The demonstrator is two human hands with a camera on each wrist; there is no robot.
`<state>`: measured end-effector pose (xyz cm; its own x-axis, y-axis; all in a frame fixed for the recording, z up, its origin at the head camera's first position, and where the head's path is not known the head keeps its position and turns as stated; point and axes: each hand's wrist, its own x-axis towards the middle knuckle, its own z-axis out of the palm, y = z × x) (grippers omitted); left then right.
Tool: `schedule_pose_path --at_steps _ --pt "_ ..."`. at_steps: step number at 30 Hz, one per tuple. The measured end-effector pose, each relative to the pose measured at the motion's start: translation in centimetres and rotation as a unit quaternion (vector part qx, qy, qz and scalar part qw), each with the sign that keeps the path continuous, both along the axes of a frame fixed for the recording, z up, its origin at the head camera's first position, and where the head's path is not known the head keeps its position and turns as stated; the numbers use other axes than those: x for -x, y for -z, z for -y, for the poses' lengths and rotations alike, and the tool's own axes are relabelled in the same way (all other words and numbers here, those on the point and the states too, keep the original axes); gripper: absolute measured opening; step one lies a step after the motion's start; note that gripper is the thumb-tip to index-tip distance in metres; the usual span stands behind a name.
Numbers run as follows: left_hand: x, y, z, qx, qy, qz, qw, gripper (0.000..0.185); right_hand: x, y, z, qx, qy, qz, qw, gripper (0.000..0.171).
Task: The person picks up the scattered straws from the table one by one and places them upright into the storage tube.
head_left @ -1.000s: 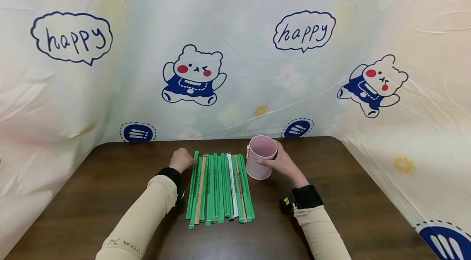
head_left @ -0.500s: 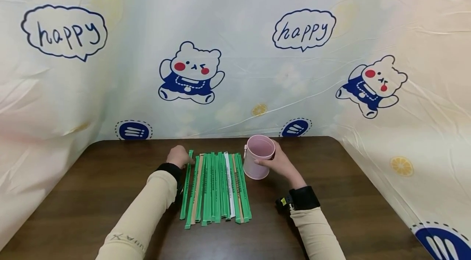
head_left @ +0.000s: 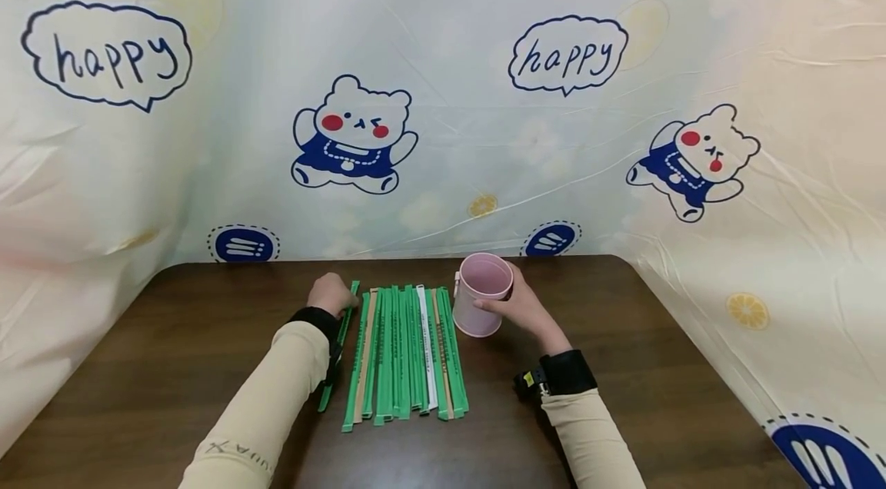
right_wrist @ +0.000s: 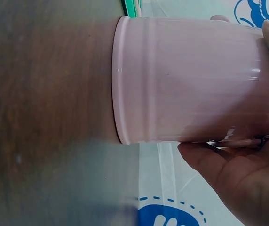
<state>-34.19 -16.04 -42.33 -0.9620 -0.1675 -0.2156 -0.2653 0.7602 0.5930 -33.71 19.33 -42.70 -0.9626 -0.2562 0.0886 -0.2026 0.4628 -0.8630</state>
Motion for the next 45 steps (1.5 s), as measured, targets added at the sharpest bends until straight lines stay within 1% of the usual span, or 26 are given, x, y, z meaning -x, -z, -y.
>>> schedule_pose_path --at_steps 3,7,10,12,15,17,20,24,28,32,34,38,41,45 --pt "0.0 0.1 0.3 -0.007 0.003 0.000 1.0000 0.025 -0.1 0.1 0.1 0.003 0.005 0.007 1.000 0.096" --pt "0.0 0.1 0.8 -0.031 0.009 -0.004 0.9995 0.028 -0.1 0.2 0.3 0.003 0.004 0.010 1.000 0.096" --pt "0.1 -0.3 1.2 -0.048 0.015 -0.005 0.9987 0.030 0.0 0.1 0.4 0.001 0.002 0.007 1.000 0.096" --pt "0.2 -0.8 1.4 -0.056 0.021 -0.005 0.9982 0.027 0.2 0.0 0.5 0.001 0.001 0.003 1.000 0.096" --pt "0.5 -2.2 1.5 -0.061 0.030 -0.007 0.9976 0.019 0.4 -0.1 0.5 0.000 -0.002 -0.004 1.000 0.097" --pt "0.7 -3.4 1.6 -0.074 0.036 -0.013 0.9965 0.016 0.6 -0.2 0.4 -0.001 -0.005 -0.010 1.000 0.097" --pt "0.8 -5.5 1.4 -0.098 0.056 -0.029 0.9932 0.021 0.7 -0.3 0.5 0.000 -0.004 -0.008 1.000 0.098" --pt "0.8 -8.1 0.8 -0.133 0.089 -0.053 0.9856 0.034 0.7 -0.4 0.5 0.004 0.001 -0.004 1.000 0.097" --pt "0.5 -10.7 -0.2 -0.153 0.112 -0.087 0.9780 0.040 0.7 -0.3 0.4 -0.003 0.000 -0.012 1.000 0.097" --pt "0.4 -13.5 -1.4 -0.174 0.130 -0.127 0.9679 0.039 0.6 -0.2 0.4 -0.005 -0.004 -0.018 1.000 0.095" --pt "0.4 -14.9 -2.2 -0.185 0.130 -0.145 0.9632 0.038 0.6 -0.1 0.4 -0.002 -0.002 -0.018 1.000 0.095" --pt "0.6 -17.3 -3.9 -0.229 0.110 -0.173 0.9516 0.037 0.3 0.1 0.3 -0.005 0.002 -0.010 1.000 0.094" --pt "0.6 -18.6 -5.4 -0.277 0.089 -0.202 0.9352 0.038 0.1 0.2 0.3 -0.002 0.005 -0.009 1.000 0.095" --pt "0.1 -19.6 -7.4 -0.336 0.077 -0.245 0.9064 0.037 -0.2 0.3 0.3 0.001 0.002 -0.012 1.000 0.096"
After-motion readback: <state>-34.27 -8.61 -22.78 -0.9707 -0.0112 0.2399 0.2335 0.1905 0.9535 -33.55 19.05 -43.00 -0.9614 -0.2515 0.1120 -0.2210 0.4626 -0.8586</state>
